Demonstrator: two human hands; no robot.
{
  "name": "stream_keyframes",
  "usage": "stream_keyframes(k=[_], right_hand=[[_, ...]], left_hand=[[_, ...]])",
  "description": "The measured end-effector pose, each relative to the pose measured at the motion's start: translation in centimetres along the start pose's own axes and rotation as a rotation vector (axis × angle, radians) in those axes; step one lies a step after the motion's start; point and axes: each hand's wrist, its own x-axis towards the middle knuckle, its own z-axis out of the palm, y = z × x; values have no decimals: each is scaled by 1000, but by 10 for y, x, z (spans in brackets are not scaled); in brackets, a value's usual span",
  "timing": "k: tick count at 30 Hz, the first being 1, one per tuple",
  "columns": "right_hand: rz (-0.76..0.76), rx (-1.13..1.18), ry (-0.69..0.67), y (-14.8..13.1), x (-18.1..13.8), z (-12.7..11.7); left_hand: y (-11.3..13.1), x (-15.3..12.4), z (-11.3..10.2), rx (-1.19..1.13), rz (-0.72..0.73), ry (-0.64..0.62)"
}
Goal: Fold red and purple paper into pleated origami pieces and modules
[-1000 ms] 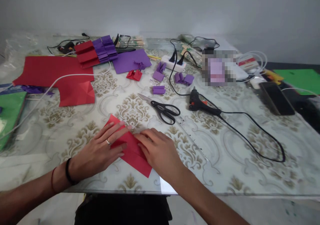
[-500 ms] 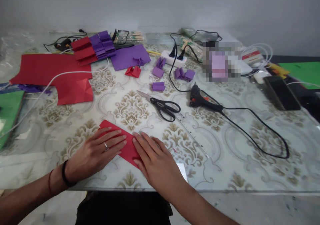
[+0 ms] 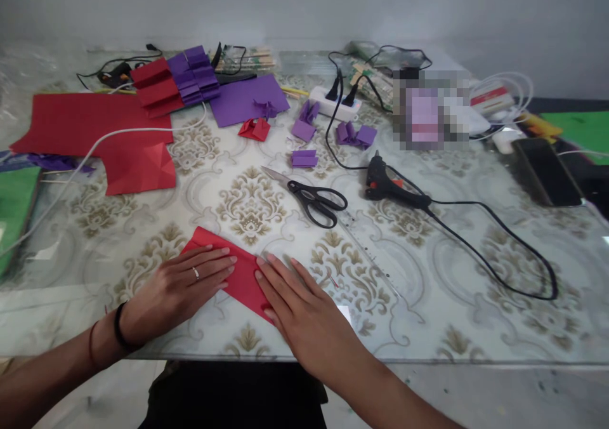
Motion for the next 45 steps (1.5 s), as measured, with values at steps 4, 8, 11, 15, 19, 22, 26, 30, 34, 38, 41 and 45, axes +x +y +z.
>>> stream_keyframes(k=[4,8,11,15,19,22,26,30,34,38,41,45], right_hand=[[-3,-26,-26,-6,-2,0],[-19,-33,-47,-5,-3,0],[-34,-25,-48,-3,-3,2],[-22,-10,-30,-4,-5,4],[-23,-18,-19,-7,-6,6],[-31,-40,-5,-7,-6,8],[-52,-65,13,-5,-6,9],[-54,-69,14,-4,-6,10],[-57,-71,-2,-5,-8,11],[-57,-73,9,-5,-8,12],[-59,-65,17,-4,-8,11],[-61,-47,25,-3,-7,12]], left_hand=[[2,-3,1,-16,-20,-10],[2,-4,1,-40,-18,8],[0,-3,1,-64,-11,21],[-1,-3,1,-78,-28,33],[3,-3,1,-60,-66,15],[7,-4,2,-37,-85,18],[10,-4,4,-17,-117,14],[10,-4,4,17,-160,45],[10,-5,4,33,-184,58],[10,-5,4,40,-180,65],[10,-6,5,39,-191,69],[11,-7,6,47,-199,71]])
